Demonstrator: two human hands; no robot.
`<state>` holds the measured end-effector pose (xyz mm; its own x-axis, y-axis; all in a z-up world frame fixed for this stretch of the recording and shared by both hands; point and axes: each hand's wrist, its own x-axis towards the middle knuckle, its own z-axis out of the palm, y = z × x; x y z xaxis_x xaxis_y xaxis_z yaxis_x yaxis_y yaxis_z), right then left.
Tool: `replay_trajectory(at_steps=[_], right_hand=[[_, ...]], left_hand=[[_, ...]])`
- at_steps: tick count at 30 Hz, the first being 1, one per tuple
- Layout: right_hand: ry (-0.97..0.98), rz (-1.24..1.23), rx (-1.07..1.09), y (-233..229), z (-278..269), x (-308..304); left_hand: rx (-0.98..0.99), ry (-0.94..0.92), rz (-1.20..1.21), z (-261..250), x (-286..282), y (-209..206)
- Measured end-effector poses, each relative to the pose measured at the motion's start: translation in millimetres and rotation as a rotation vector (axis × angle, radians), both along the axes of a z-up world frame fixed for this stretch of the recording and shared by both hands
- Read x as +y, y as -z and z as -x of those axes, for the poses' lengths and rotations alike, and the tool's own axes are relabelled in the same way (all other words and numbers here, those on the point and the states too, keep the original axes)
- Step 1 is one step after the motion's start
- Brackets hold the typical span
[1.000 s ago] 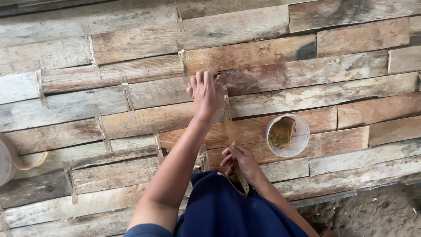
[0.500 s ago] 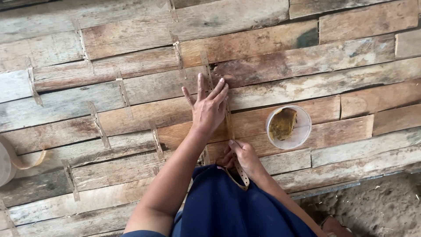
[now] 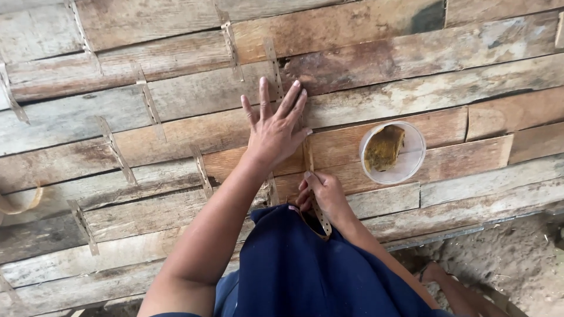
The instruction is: The person applies a brown paste from a small container onto a perforated strip and presses it onto a wooden plank surface. They repeat this process across multiple planks, smoothing each strip with their hands.
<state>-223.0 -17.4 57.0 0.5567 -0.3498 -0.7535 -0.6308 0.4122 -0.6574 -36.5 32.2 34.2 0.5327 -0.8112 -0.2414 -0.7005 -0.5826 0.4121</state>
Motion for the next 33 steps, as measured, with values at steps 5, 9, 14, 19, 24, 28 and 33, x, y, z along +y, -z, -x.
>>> replay_trajectory(at_steps=[5, 9, 14, 19, 24, 28, 33], right_hand=[[0.007, -0.006, 0.015, 1.6, -1.7, 0.1], [0.000, -0.005, 0.038, -3.9, -5.3, 0.0], [0.007, -0.032, 0.077, -20.5, -13.3, 2.4], [-0.123, 0.126, 0.115, -25.6, -31.5, 12.6], [-0.600, 0.298, -0.007, -40.4, -33.5, 49.0], [-0.380, -0.094, -0.071, -50.0, -21.2, 22.9], [-0.173, -0.249, -0.301, -56.1, 33.2, -47.1]], left_hand=[[0.079, 0.058, -0.067, -5.4, 0.3, -17.7], [0.095, 0.085, -0.112, -7.5, -0.1, -25.3], [0.096, 0.097, -0.113, -7.8, 1.1, -22.6], [0.066, 0.147, -0.101, -8.0, 1.1, -14.4], [0.053, 0.140, -0.131, -5.3, 1.8, -17.1], [0.118, 0.141, -0.066, -10.0, 2.7, -13.9], [0.082, -0.049, 0.254, -20.0, -31.6, -25.0]])
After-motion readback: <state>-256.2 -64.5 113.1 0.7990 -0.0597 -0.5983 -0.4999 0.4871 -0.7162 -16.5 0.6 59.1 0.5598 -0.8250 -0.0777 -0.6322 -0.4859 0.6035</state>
